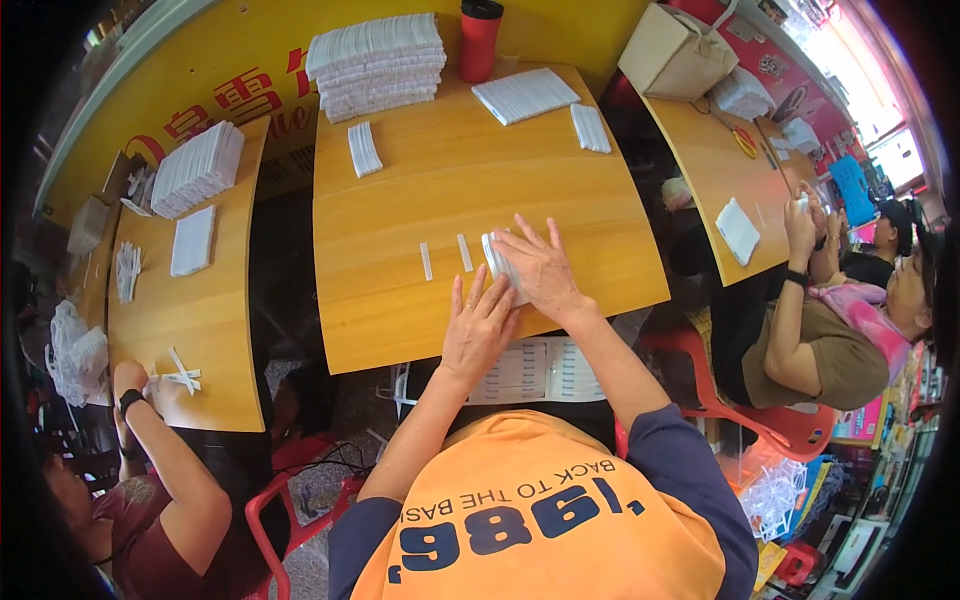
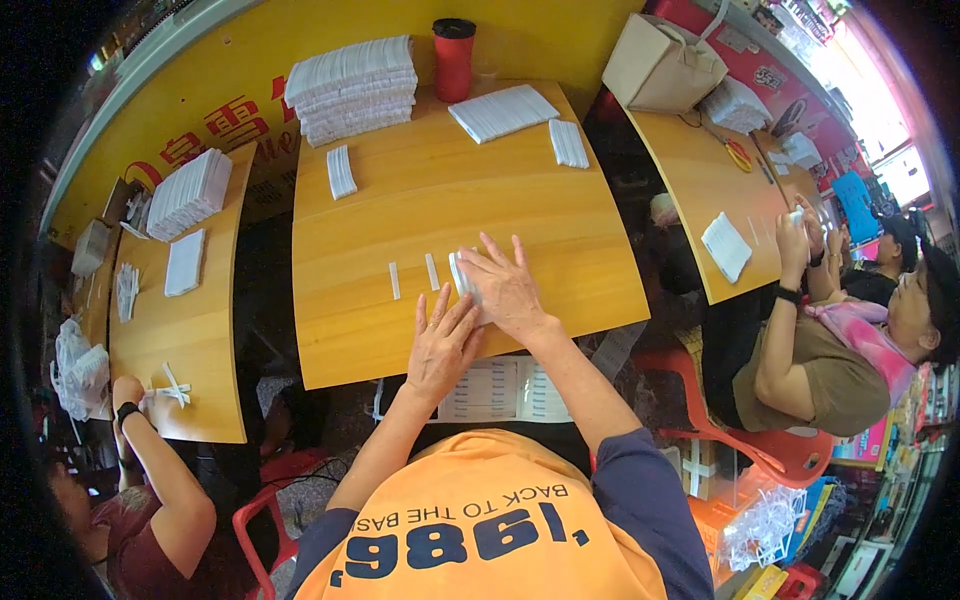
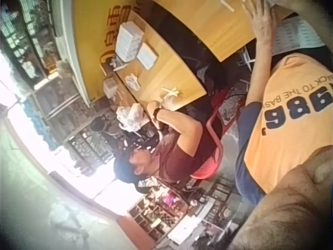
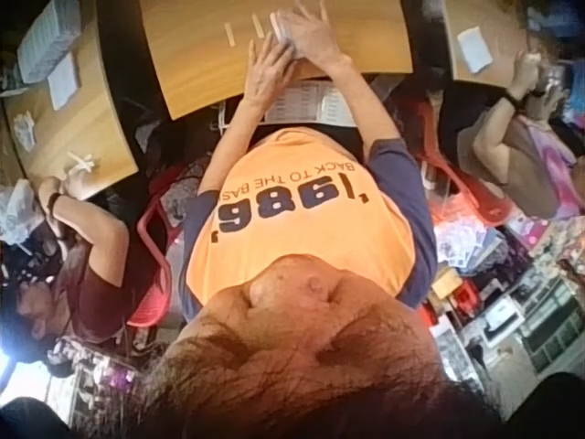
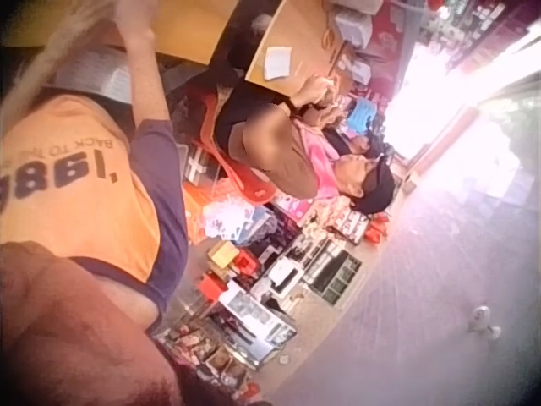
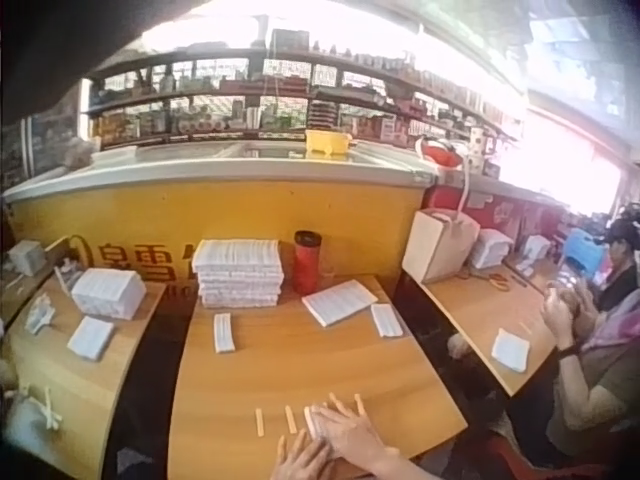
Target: Assembling face masks by manually attaching nose bridge components to pre-cut mask material.
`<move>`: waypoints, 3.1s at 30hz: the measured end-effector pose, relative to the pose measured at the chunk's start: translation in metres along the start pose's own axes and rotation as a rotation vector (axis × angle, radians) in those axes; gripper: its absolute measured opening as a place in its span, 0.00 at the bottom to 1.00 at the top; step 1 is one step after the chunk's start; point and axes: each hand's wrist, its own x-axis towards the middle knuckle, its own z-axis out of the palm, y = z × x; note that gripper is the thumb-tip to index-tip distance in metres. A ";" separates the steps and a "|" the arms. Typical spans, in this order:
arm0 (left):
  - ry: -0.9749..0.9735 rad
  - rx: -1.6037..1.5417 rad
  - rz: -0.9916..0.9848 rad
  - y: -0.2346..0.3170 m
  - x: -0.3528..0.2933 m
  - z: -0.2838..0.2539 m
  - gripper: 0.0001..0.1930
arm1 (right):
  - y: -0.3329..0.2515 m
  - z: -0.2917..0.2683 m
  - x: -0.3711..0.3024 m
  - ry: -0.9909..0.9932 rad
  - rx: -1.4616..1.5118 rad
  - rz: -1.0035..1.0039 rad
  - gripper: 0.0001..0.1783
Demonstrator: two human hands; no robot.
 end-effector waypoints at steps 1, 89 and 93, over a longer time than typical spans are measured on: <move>0.005 -0.002 -0.008 0.002 0.000 0.000 0.19 | 0.001 0.004 -0.002 0.082 0.056 0.040 0.24; 0.188 -1.676 -0.883 0.036 0.014 -0.059 0.11 | -0.073 -0.039 -0.093 -0.006 1.688 0.494 0.23; 0.225 -1.614 -0.881 0.035 0.014 -0.051 0.11 | -0.075 -0.042 -0.091 0.043 1.623 0.519 0.23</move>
